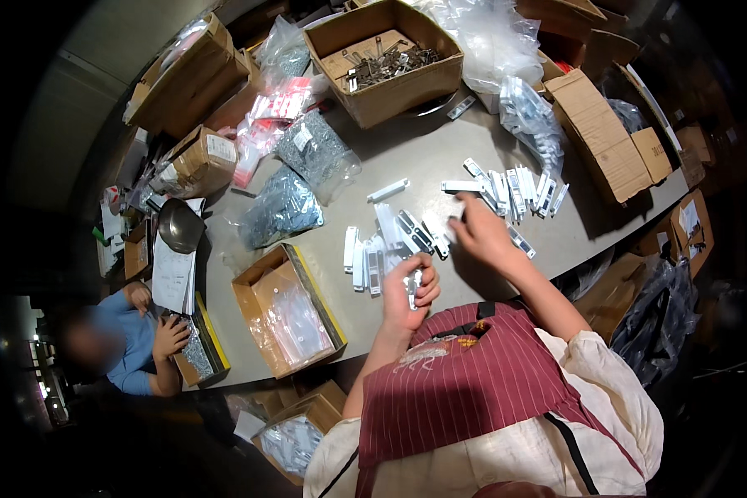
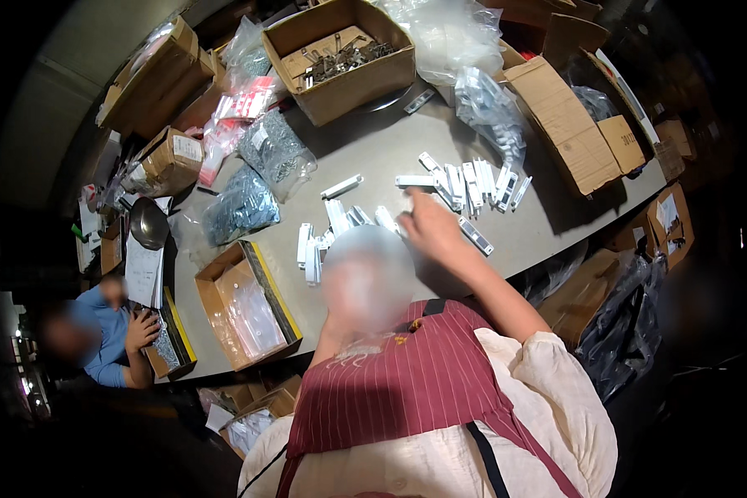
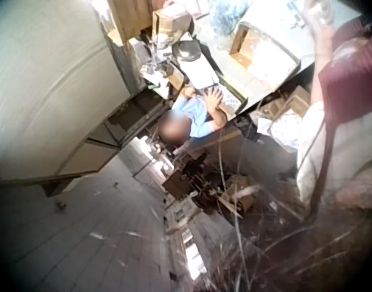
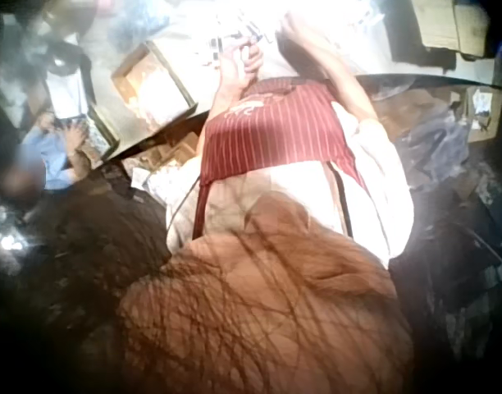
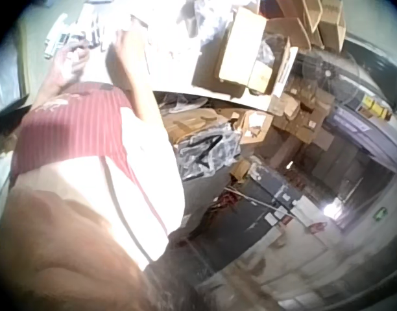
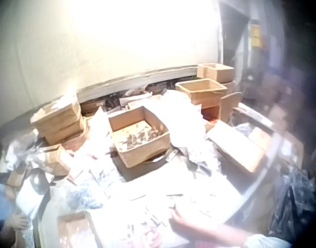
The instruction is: The person opens a plastic bag containing small white hardware pieces and uses a small tool to separate and arrange them on the table. They repeatedly pick up individual pieces, manipulate them with the tool, and place them into a growing pile.
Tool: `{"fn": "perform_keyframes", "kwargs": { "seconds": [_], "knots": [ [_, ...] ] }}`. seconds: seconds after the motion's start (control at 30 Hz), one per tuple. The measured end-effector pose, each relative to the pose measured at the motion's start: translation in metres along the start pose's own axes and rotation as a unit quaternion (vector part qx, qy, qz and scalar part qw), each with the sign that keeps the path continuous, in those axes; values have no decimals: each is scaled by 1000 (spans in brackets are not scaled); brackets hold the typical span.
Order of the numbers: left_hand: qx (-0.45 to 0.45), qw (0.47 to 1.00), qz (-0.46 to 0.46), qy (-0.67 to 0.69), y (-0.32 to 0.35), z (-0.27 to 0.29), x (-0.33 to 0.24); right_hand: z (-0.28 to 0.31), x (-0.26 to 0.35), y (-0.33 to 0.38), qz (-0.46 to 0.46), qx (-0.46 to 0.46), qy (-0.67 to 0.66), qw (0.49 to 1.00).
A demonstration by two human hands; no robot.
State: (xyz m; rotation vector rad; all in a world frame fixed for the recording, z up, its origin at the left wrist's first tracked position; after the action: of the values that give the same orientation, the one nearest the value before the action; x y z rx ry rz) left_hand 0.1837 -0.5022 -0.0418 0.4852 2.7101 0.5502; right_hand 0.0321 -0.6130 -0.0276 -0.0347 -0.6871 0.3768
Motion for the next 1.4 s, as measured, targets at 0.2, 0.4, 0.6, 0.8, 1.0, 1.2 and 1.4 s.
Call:
{"fn": "perform_keyframes", "kwargs": {
  "seconds": [0.2, 0.4, 0.6, 0.8, 1.0, 1.2, 1.4],
  "knots": [
    [6, 980, 9, -201, -28, 59, 28, -61, -34, -17, -51, 160, -90, 982],
    [-14, 951, -53, -304, -35, 73, 28, -58, -55, -22, -100, 258, -211, 937],
    [-41, 927, -78, -366, -24, 50, 25, -46, -62, -8, -131, 205, -287, 926],
    [-91, 942, -113, -303, -1, 2, 10, -11, 0, 32, -159, 269, -497, 809],
    [-84, 866, -184, -457, -9, 3, 9, -26, 7, 57, -164, 361, -491, 775],
    [-116, 750, -329, -562, 9, -16, -14, -23, 8, 59, -221, 215, -566, 765],
    [-71, 987, -109, -96, 15, -5, -3, -4, 21, 37, -181, 181, -581, 773]
  ]
}}
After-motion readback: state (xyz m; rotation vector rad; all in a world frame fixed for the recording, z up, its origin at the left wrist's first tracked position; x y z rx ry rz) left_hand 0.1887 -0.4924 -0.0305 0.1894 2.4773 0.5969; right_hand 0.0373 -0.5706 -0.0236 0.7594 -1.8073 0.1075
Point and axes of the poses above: each hand's wrist, its own y-axis away from the middle knuckle, its own z-axis out of the back of the hand, x = y × z, the point moved 6 cm from there along -y, towards the middle knuckle
